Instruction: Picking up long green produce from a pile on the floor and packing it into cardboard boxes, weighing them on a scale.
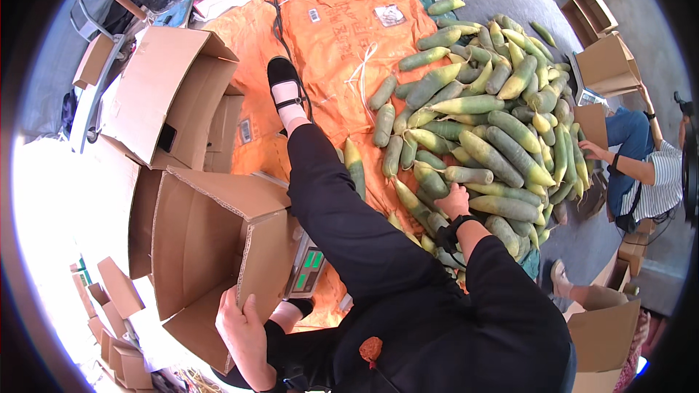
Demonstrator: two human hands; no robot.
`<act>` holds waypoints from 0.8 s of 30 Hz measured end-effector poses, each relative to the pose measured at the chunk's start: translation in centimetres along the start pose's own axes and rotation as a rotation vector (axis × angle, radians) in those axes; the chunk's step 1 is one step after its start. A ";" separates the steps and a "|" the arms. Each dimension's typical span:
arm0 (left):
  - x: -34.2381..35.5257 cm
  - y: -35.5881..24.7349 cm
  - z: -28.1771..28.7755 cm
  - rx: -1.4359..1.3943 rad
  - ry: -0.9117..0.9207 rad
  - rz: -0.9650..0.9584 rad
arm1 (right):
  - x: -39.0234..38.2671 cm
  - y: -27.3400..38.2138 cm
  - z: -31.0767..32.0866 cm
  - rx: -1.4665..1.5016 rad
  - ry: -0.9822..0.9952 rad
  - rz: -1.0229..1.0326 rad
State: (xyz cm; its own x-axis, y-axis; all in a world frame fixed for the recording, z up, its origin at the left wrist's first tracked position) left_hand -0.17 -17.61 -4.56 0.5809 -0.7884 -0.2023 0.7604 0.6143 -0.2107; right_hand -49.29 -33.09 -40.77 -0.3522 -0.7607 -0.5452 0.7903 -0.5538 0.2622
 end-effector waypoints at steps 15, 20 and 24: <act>0.0 0.2 0.3 0.027 -0.051 -0.038 | 0.0 1.8 1.3 0.425 0.081 0.018; -0.6 0.6 0.6 0.083 -0.082 -0.024 | -2.9 4.4 1.9 0.884 0.279 -0.113; -1.1 -0.5 1.7 -0.092 -0.035 -0.062 | -7.2 12.0 7.9 1.086 0.317 0.085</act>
State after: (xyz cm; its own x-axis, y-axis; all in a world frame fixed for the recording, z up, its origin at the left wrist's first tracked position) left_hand -0.70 -17.05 -2.65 0.5446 -0.8247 -0.1528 0.7663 0.5633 -0.3091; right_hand -41.18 -36.93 -27.42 -0.0538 -0.7753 -0.6293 -0.1020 -0.6227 0.7758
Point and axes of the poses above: each hand's wrist, its own x-axis towards the middle knuckle, its own z-axis out of the back of the hand, y = z × x, the point moved 10 cm from there along x, towards the middle knuckle, and after that the axes turned 12 degrees about x, right-handed, at the moved point
